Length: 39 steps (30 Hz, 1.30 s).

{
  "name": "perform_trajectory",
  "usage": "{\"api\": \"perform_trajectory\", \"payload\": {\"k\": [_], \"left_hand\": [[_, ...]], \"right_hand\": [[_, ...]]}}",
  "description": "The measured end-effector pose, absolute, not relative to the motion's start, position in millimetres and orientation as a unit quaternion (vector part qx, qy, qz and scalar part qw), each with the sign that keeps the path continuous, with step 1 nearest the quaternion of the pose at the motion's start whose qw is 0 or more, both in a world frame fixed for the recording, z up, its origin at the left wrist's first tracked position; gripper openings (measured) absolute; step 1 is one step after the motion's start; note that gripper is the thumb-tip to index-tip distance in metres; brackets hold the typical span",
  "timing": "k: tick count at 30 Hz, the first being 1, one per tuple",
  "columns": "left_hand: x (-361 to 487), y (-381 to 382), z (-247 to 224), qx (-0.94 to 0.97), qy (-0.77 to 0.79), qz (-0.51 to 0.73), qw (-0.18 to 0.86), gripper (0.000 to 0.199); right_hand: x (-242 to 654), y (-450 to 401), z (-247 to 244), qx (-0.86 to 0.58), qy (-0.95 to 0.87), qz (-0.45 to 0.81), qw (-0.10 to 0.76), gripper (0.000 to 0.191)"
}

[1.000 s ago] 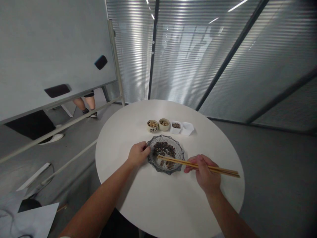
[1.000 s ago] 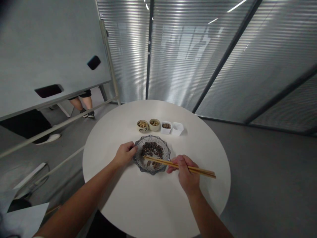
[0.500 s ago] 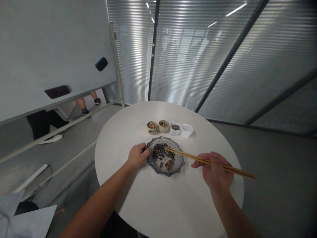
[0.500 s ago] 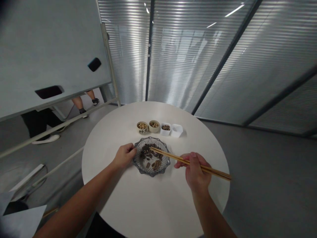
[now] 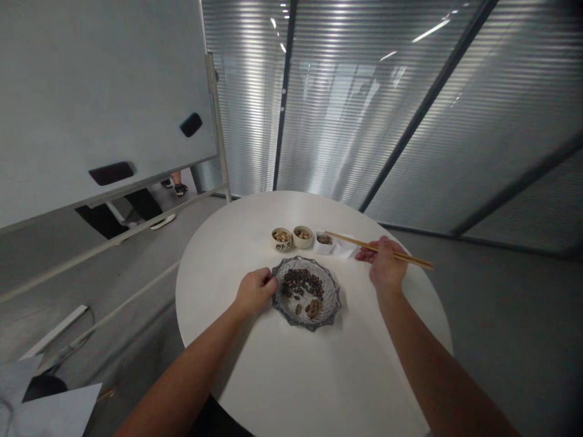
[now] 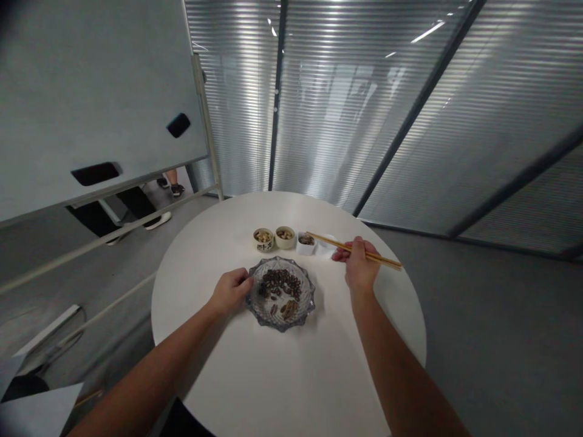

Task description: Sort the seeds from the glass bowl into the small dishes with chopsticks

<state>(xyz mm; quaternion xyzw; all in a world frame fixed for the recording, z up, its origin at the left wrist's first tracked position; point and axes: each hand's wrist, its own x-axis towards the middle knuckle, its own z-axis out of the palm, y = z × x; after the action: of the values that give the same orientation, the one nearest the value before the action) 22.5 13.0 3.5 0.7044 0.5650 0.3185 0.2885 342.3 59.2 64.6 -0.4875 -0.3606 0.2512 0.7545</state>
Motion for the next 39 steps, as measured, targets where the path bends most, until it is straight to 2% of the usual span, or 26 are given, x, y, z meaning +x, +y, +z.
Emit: {"api": "perform_trajectory", "payload": {"k": [10, 13, 17, 21, 25, 39], "left_hand": [[23.9, 11.5, 5.8, 0.697, 0.572, 0.318, 0.293, 0.028], [23.8, 11.9, 3.4, 0.696, 0.569, 0.319, 0.299, 0.027], [23.9, 12.6, 1.6, 0.691, 0.575, 0.317, 0.302, 0.028], [24.2, 12.1, 3.7, 0.689, 0.578, 0.310, 0.308, 0.027], [24.0, 12.0, 5.1, 0.690, 0.576, 0.315, 0.305, 0.027], [23.0, 12.0, 1.4, 0.689, 0.571, 0.326, 0.305, 0.028]], "right_hand": [[339.5, 19.9, 66.9, -0.436, -0.403, 0.308, 0.743, 0.034], [336.5, -12.4, 68.5, -0.417, -0.481, 0.360, 0.682, 0.025], [341.0, -50.4, 59.7, -0.441, -0.536, 0.405, 0.595, 0.024], [346.1, -67.3, 49.6, -0.485, -0.569, 0.423, 0.512, 0.031], [336.1, -66.2, 48.6, -0.514, -0.562, 0.445, 0.471, 0.040], [320.6, -59.6, 39.8, -0.558, -0.466, 0.475, 0.497, 0.049]]}}
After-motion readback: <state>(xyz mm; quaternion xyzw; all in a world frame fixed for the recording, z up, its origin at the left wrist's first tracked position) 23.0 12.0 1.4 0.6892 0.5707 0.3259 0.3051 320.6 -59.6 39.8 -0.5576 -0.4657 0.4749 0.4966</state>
